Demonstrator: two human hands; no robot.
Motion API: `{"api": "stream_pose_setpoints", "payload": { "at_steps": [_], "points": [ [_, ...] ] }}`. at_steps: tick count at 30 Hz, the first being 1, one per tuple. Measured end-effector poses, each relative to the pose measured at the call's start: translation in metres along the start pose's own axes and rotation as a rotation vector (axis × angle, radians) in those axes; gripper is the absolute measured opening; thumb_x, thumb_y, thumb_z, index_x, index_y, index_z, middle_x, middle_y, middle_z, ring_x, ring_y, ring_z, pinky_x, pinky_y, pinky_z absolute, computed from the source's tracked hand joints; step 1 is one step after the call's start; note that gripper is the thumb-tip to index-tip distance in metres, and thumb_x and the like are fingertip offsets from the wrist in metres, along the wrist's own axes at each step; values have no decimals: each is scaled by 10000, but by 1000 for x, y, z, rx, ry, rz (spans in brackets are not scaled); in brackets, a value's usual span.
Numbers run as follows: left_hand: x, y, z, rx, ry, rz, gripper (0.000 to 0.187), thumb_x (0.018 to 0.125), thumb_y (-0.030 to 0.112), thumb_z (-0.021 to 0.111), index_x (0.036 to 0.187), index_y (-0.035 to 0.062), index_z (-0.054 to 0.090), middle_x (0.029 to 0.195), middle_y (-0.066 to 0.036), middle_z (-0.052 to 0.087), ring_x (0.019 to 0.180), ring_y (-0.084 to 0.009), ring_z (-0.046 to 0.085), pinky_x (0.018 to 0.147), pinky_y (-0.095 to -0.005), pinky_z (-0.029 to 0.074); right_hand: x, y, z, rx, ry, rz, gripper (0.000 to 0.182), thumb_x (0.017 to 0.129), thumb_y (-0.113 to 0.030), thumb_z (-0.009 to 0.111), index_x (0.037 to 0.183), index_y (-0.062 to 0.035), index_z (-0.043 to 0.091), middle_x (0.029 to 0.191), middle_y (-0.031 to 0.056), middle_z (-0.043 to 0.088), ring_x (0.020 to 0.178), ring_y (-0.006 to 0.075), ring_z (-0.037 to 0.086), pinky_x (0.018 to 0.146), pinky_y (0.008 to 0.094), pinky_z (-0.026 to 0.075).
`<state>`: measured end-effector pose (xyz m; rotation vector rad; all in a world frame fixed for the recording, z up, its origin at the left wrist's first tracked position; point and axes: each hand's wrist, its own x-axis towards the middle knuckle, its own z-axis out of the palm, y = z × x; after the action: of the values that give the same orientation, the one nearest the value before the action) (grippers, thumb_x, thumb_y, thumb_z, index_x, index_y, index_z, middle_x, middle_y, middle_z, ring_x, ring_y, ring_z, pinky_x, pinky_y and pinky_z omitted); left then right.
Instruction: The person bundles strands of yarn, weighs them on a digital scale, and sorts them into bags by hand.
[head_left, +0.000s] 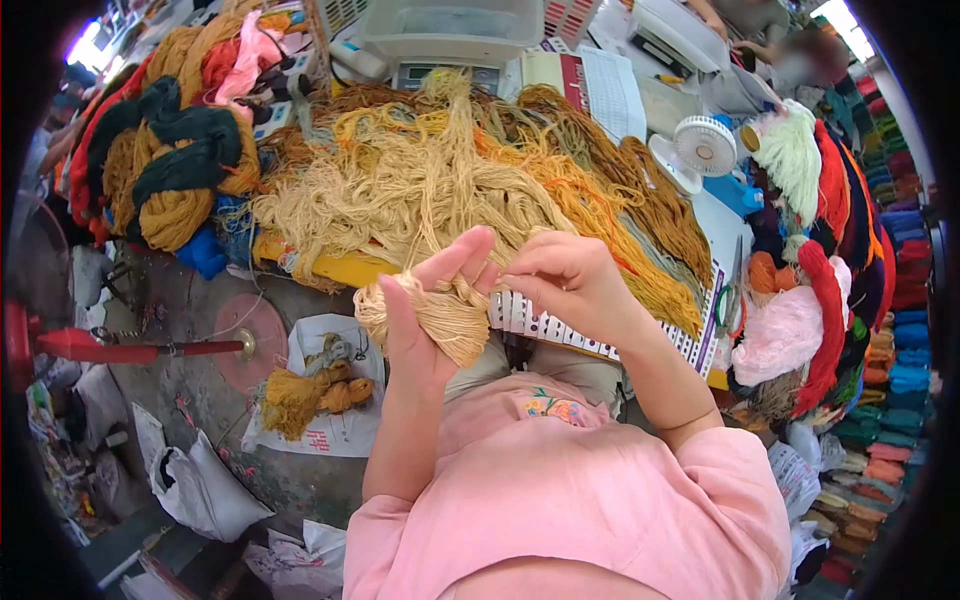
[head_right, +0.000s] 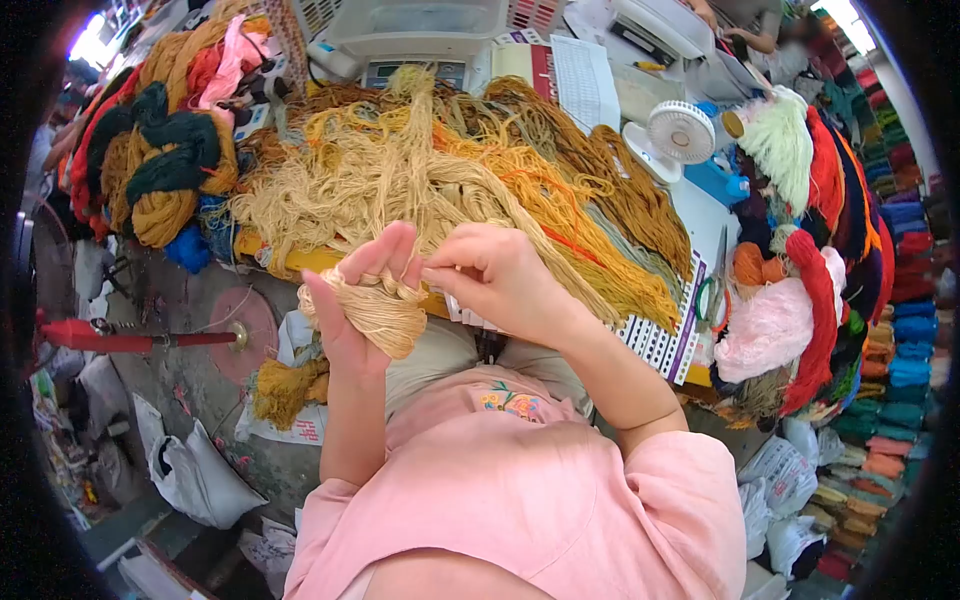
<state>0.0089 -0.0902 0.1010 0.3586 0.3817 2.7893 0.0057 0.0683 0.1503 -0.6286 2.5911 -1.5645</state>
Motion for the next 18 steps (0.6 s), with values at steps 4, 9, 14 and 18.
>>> {"api": "stream_pose_setpoints", "payload": {
  "at_steps": [4,9,14,18],
  "points": [
    [3,-7,15,212,41,-187,949,662,695,261,1147,-120,268,1172,-198,350,1064,-231,384,873,-302,324,0,-23,12,439,-21,351,85,724,-42,531,773,-4,589,590,5,517,434,29,428,373,159,318],
    [-4,-8,14,376,-20,-158,911,690,653,321,1162,-120,224,1137,-174,376,1011,-191,424,827,-266,361,1,-15,21,648,5,336,76,714,-48,534,752,4,573,574,-9,501,448,18,418,385,153,307],
    [-11,-9,13,470,162,-192,707,778,479,382,1178,-86,239,1200,-154,324,1093,-205,344,907,-293,278,-5,0,23,1126,-53,440,78,724,-56,517,756,14,530,623,8,503,506,34,425,447,153,319],
    [-11,-13,15,385,259,-164,766,748,549,369,1148,-98,274,1068,-158,436,937,-186,477,774,-263,400,-5,2,29,1084,-52,486,91,725,-74,527,751,13,526,689,14,490,493,38,399,433,153,314]
  ]
}}
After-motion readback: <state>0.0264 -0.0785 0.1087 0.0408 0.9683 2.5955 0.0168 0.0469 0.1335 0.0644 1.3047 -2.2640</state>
